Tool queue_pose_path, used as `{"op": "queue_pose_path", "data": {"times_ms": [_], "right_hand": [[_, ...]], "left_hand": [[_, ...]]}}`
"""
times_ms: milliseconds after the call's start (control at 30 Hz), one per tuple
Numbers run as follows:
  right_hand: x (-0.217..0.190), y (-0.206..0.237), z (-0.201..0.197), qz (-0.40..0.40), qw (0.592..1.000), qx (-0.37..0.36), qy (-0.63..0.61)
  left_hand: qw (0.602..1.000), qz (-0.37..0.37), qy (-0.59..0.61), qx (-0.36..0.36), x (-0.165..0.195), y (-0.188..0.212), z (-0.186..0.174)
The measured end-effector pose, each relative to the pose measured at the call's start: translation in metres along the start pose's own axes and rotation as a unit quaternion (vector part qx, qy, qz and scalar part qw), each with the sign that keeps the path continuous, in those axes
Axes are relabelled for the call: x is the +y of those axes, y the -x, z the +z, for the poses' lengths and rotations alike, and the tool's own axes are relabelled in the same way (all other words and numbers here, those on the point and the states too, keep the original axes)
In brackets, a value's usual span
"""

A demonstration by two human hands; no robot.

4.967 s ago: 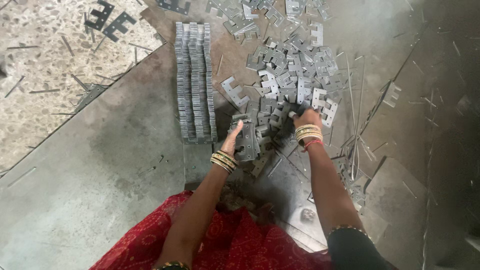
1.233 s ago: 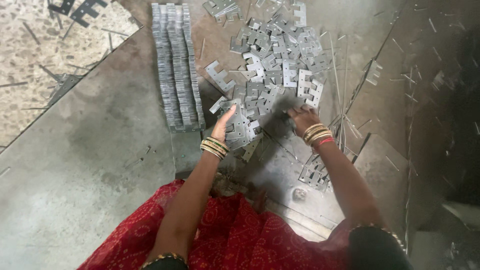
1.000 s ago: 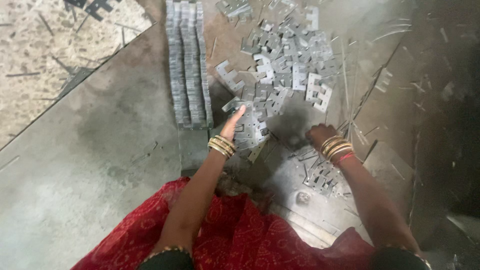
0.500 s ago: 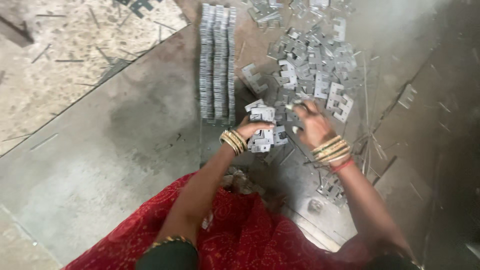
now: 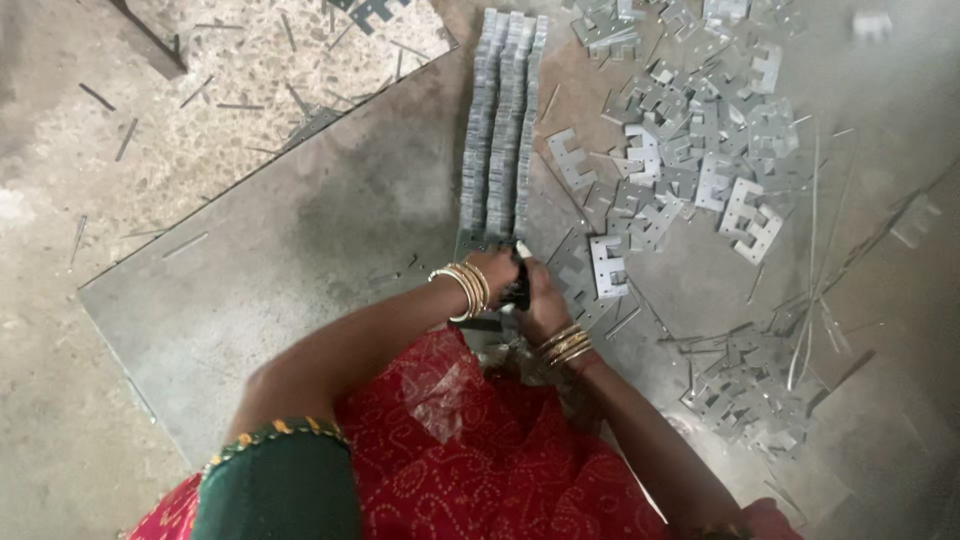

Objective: The person picks up small metal brackets from a pile on the floor and stacks them into neat columns. The person handles the brackets one at a time, placing them in organized stacks on the concrete floor.

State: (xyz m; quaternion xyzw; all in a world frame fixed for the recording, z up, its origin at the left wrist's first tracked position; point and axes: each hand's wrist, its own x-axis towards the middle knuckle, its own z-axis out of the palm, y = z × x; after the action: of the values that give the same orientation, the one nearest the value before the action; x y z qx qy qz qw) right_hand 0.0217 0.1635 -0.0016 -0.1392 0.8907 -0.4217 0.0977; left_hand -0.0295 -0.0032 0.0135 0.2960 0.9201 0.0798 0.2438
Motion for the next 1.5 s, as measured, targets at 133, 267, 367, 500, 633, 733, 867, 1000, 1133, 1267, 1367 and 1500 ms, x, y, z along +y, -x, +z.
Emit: {"op": "queue_pose_path", "data": {"times_ms": [133, 267, 367, 500, 633, 733, 867, 1000, 1133, 1267, 1367, 1500], "right_hand": [[0.005, 0.0, -0.001, 0.049, 0.999, -0.012, 0.001], [0.006, 0.006, 0.004, -0.121, 0.988, 0.048, 0.077], [0.004, 0.006, 0.007, -0.093, 0.993, 0.032, 0.058], [0.007, -0.02, 0.004, 0.095, 0.991, 0.082, 0.042], [0.011, -0.052, 0.017, 0.006, 0.932, 0.071, -0.356], [0.005, -0.056, 0.042, -0.042, 0.927, 0.096, -0.36], [-0.007, -0.053, 0.058, -0.004, 0.907, 0.09, -0.411], [-0.009, -0.058, 0.051, -0.029, 0.947, 0.113, -0.299], [-0.003, -0.058, 0.047, 0.037, 0.959, 0.073, -0.272], [0.001, -0.051, 0.049, -0.157, 0.963, 0.189, 0.111], [0.015, -0.046, 0.031, -0.273, 0.941, 0.151, 0.133], [0.062, -0.037, -0.034, 0.108, 0.989, 0.097, 0.003]], "left_hand": [[0.995, -0.063, 0.074, 0.024, -0.007, 0.031, -0.019], [0.986, -0.122, 0.087, 0.075, -0.018, 0.087, -0.006], [0.967, -0.201, 0.124, 0.09, -0.021, 0.094, 0.013], [0.93, -0.295, 0.17, 0.138, -0.045, 0.064, 0.028], [0.924, -0.249, 0.217, 0.193, -0.064, 0.04, 0.053], [0.901, -0.216, 0.298, 0.228, -0.062, 0.017, 0.069], [0.876, -0.172, 0.353, 0.28, -0.053, 0.005, 0.073], [0.858, -0.244, 0.41, 0.19, -0.054, 0.01, 0.068], [0.87, -0.2, 0.374, 0.251, -0.055, 0.012, 0.071], [0.871, -0.188, 0.354, 0.284, -0.053, 0.007, 0.076], [0.871, -0.22, 0.374, 0.228, -0.052, 0.011, 0.072], [0.9, -0.129, 0.277, 0.312, -0.047, 0.035, 0.051]]}}
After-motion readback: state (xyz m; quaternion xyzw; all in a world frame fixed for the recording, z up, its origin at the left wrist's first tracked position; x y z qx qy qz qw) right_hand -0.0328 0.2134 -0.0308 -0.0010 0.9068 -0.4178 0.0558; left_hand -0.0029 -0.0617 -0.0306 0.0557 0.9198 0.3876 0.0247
